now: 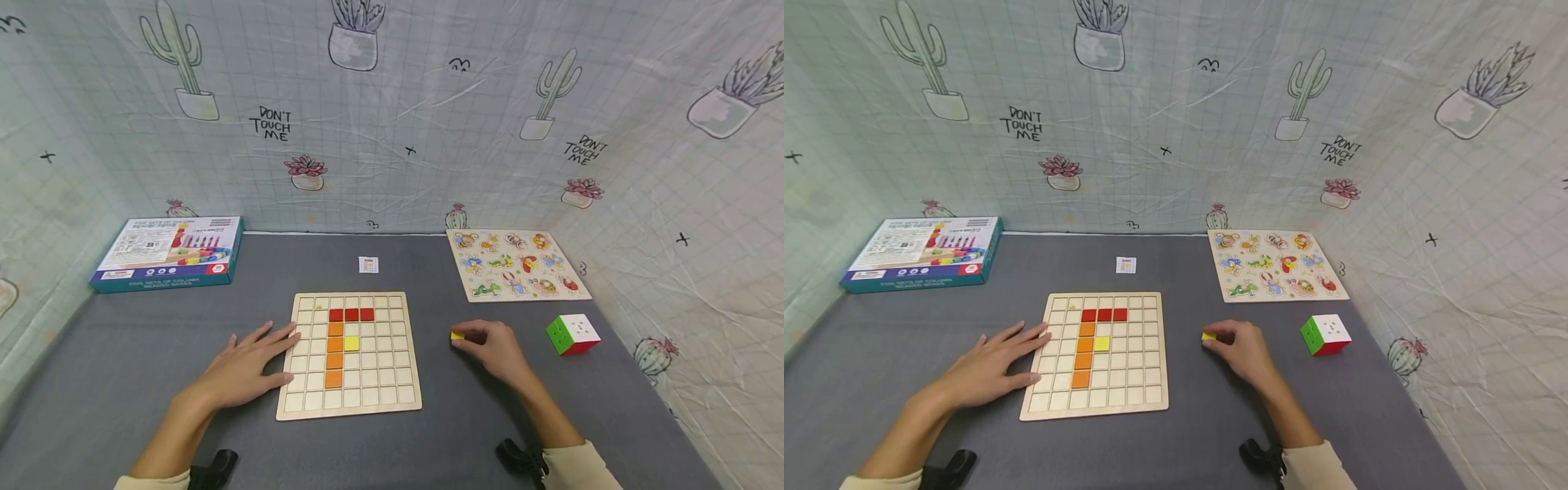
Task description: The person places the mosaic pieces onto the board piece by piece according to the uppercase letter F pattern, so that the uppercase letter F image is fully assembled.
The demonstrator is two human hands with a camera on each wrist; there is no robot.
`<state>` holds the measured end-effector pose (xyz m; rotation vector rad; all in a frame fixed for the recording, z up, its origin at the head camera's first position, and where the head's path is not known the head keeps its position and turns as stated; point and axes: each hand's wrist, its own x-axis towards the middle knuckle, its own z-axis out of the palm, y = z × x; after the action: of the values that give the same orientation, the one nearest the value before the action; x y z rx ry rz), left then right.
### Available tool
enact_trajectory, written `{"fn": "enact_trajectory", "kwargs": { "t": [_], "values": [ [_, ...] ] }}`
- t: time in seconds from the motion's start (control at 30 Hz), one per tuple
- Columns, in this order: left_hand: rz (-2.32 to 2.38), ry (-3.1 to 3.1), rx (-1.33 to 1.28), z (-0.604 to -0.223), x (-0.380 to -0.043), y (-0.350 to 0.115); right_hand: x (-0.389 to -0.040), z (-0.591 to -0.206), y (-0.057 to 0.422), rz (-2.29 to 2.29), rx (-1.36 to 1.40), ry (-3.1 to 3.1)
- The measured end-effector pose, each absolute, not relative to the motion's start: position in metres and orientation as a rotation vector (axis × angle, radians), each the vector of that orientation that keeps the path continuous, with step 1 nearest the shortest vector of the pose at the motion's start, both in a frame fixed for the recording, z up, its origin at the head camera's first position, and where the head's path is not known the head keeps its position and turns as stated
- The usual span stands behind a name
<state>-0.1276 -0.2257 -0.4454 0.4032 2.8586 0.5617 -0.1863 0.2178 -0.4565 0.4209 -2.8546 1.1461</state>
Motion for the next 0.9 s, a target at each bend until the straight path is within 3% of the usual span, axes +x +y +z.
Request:
{"fn": "enact_trajectory", "kwargs": {
  "t": [0.9],
  "values": [
    [0.566, 2.851, 0.393, -0.446, -0.13, -0.226, -0.197, -0.455, 0.11, 1.474, 0.728, -2.774]
  ]
}}
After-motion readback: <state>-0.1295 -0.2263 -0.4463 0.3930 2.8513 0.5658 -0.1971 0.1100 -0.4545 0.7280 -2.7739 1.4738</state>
